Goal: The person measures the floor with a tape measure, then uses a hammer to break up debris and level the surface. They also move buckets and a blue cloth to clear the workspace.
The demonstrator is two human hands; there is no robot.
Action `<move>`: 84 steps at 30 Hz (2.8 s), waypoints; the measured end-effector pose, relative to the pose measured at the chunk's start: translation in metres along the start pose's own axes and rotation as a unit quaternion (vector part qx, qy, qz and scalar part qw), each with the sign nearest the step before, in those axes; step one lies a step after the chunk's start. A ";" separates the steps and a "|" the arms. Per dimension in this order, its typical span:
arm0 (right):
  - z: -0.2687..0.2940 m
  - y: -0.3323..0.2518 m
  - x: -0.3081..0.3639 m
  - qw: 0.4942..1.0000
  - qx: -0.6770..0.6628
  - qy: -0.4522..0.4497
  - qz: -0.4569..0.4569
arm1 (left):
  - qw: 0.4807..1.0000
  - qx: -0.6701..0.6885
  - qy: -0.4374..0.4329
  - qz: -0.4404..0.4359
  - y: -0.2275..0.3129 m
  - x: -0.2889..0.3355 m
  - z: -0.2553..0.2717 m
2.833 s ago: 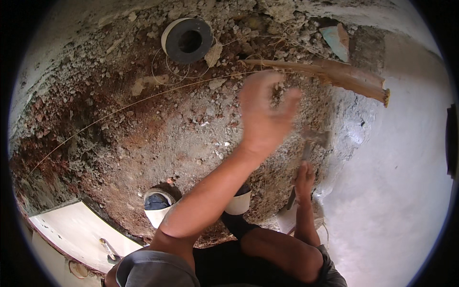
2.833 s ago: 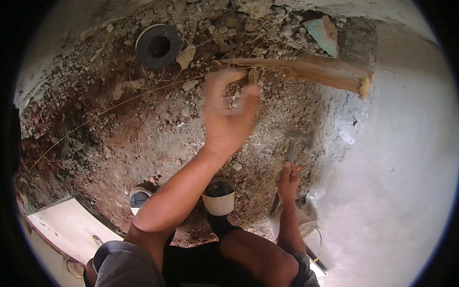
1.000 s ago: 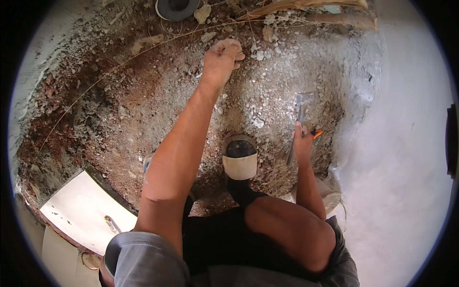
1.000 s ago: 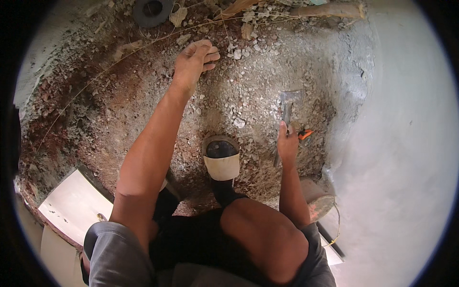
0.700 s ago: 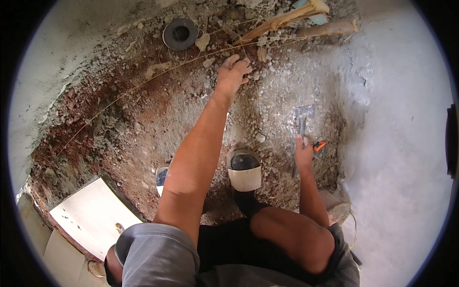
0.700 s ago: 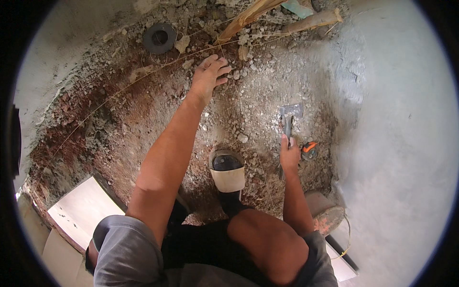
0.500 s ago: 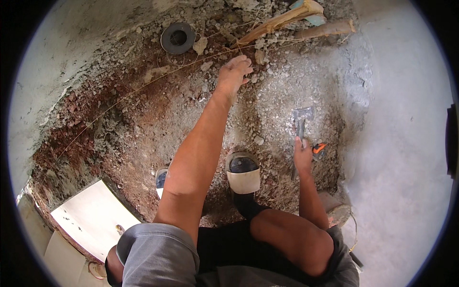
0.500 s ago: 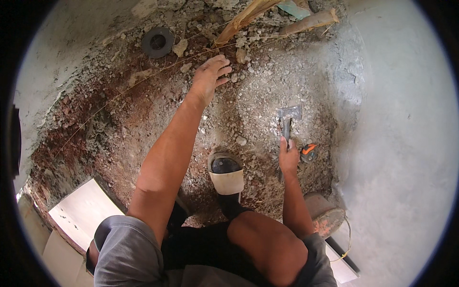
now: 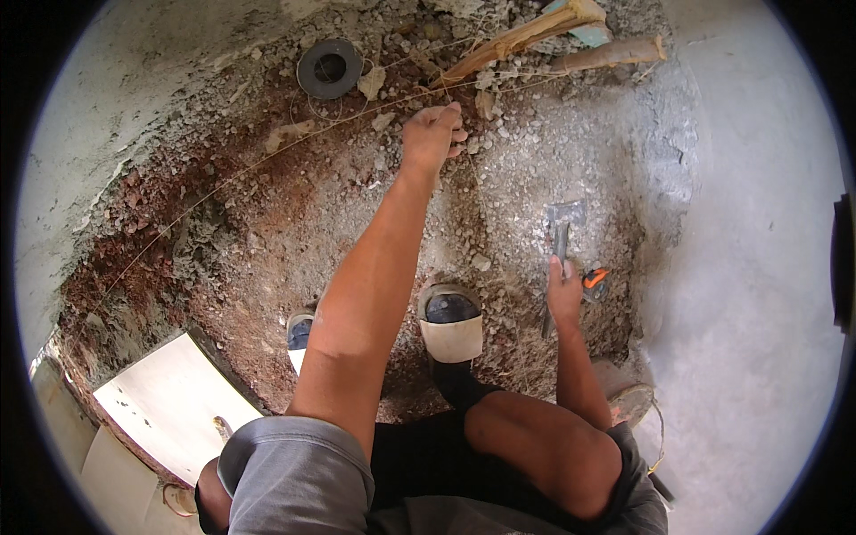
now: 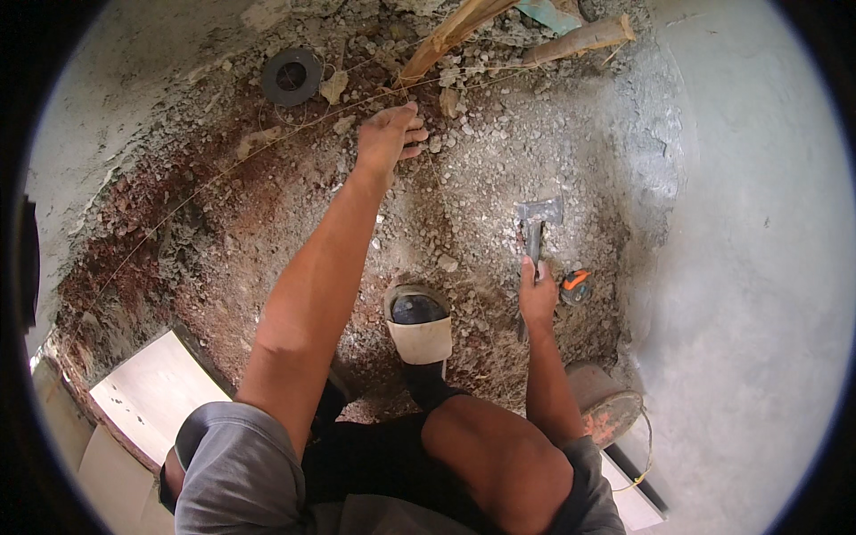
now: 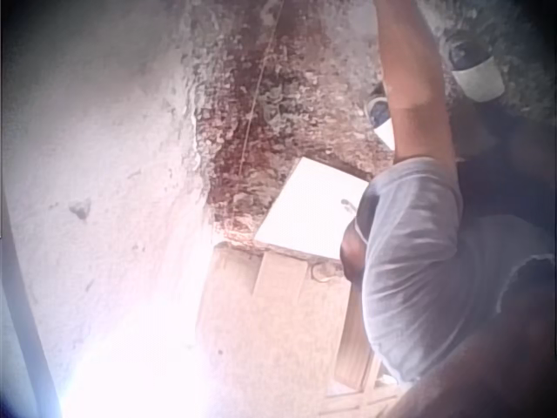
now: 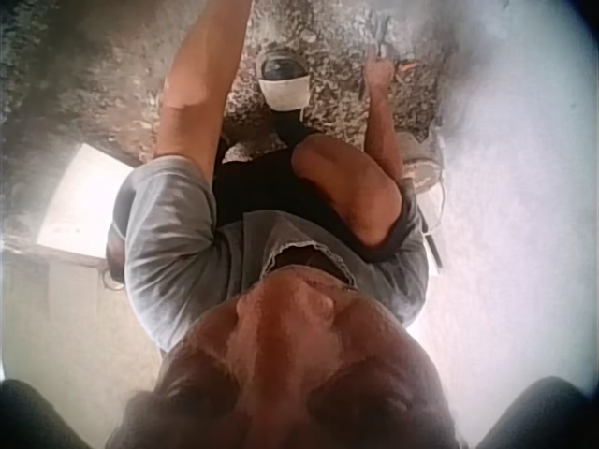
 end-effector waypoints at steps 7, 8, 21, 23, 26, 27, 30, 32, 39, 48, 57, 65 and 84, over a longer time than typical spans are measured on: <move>0.003 -0.004 0.001 1.000 0.000 0.003 0.004 | 1.000 -0.016 0.010 -0.003 -0.002 -0.007 0.000; 0.002 -0.003 0.001 1.000 -0.006 0.001 -0.001 | 1.000 -0.014 0.008 -0.001 -0.003 -0.008 0.000; 0.004 -0.008 0.002 1.000 0.001 0.009 0.009 | 0.999 0.023 -0.025 0.022 0.000 0.005 -0.004; 0.005 -0.008 0.002 1.000 0.000 0.008 0.004 | 0.999 0.021 -0.026 0.017 0.000 0.004 -0.005; 0.003 -0.008 0.002 1.000 -0.005 0.000 -0.004 | 1.000 0.015 -0.027 0.007 -0.002 0.002 -0.006; 0.003 -0.008 0.002 1.000 -0.004 -0.004 -0.008 | 1.000 0.012 -0.027 0.004 -0.002 0.001 -0.006; 0.001 -0.004 0.002 1.000 0.001 -0.011 -0.022 | 0.999 0.023 -0.038 -0.010 -0.002 0.002 -0.007; 0.001 -0.001 0.002 1.000 0.001 -0.011 -0.028 | 0.998 0.034 -0.046 -0.008 -0.002 0.004 -0.007; 0.000 0.001 0.000 1.000 0.007 -0.003 -0.012 | 0.998 0.039 -0.051 0.005 0.002 0.012 -0.005; 0.002 -0.003 0.001 1.000 0.007 -0.005 -0.017 | 0.998 -0.001 -0.062 -0.016 -0.002 0.002 -0.007; 0.003 -0.006 0.002 1.000 0.005 -0.003 -0.017 | 0.998 0.029 -0.050 -0.002 0.003 0.009 -0.004; 0.006 -0.010 0.005 0.999 0.025 0.003 -0.020 | 0.996 0.062 -0.070 -0.011 0.010 0.012 -0.008; 0.061 -0.288 -0.053 0.954 -0.177 0.068 0.232 | 0.729 -0.414 0.205 -0.506 0.087 0.018 0.017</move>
Point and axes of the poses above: each hand's wrist, its own x-axis away from the middle knuckle, its own z-axis out of the back of the hand, y = z × x, the point moved 9 cm from there along -x, towards the middle knuckle, and after that the axes turned 9 degrees about y, right-handed, at the moved point
